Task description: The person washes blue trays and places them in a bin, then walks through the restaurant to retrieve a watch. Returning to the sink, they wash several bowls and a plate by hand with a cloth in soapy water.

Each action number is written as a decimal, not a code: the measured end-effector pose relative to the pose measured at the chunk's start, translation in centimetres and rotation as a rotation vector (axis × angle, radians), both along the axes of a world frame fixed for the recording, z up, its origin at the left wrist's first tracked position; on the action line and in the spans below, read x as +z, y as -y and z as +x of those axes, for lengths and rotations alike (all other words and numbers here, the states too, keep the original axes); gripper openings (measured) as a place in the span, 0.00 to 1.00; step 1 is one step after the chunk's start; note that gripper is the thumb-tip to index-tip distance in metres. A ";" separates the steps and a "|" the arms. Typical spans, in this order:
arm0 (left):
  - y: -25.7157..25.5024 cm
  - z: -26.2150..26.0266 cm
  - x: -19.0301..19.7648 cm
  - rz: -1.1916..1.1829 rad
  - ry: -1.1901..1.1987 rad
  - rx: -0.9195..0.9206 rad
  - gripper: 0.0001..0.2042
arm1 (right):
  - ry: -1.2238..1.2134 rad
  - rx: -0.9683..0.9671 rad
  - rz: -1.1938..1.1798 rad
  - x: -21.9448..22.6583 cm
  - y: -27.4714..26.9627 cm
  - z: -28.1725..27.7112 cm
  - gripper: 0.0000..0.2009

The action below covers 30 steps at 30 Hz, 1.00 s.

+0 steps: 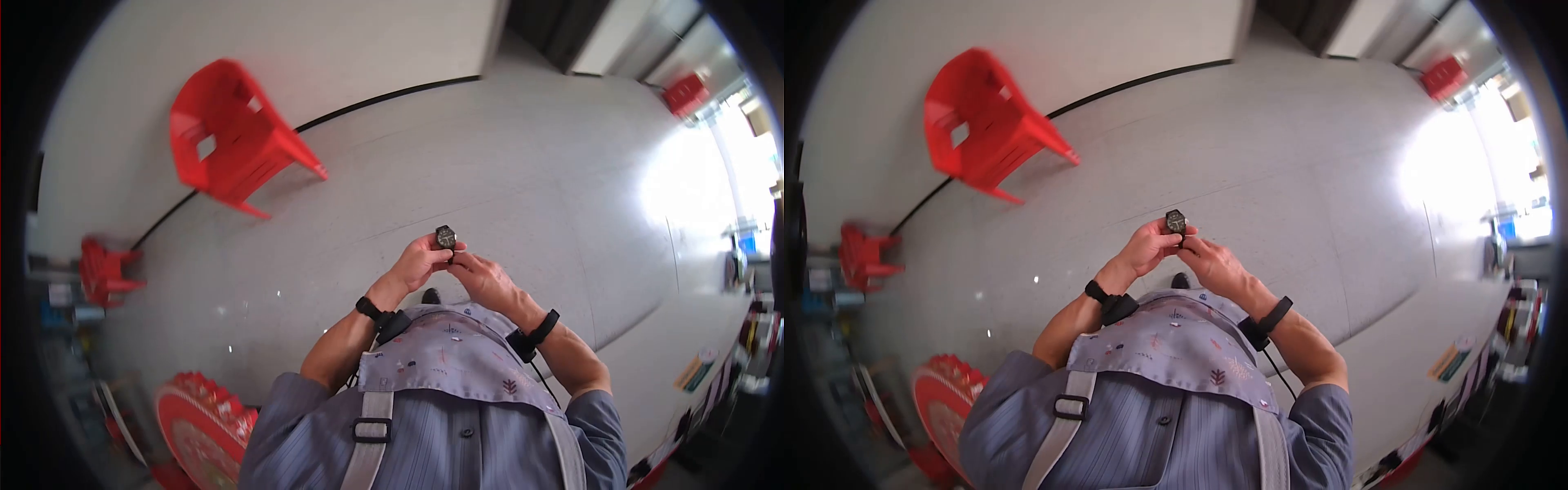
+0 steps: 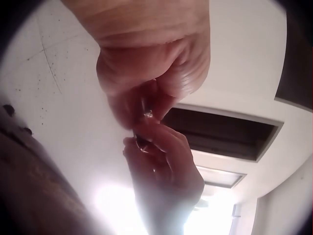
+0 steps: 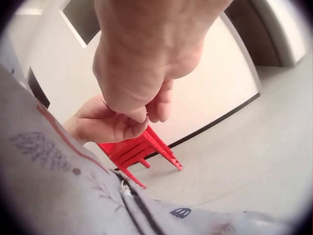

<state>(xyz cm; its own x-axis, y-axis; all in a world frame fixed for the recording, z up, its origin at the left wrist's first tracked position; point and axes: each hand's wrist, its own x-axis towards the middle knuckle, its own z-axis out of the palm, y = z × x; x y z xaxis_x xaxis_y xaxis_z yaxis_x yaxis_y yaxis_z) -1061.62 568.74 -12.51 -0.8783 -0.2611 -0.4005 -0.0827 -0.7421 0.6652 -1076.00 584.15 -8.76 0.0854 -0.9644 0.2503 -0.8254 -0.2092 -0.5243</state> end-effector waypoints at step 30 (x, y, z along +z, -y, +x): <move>21.7 38.8 -2.3 0.054 0.405 1.949 0.11 | -0.309 0.267 1.338 -26.4 57.6 -1.4 0.04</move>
<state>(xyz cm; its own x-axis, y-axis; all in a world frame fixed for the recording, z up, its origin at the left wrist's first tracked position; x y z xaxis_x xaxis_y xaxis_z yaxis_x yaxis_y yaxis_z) -1022.79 547.04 -14.85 0.6525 -0.5643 -0.5058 0.6036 -0.0167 0.7971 -1077.36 526.60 -35.18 0.1836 -0.3999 -0.8980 -0.9579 0.1321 -0.2547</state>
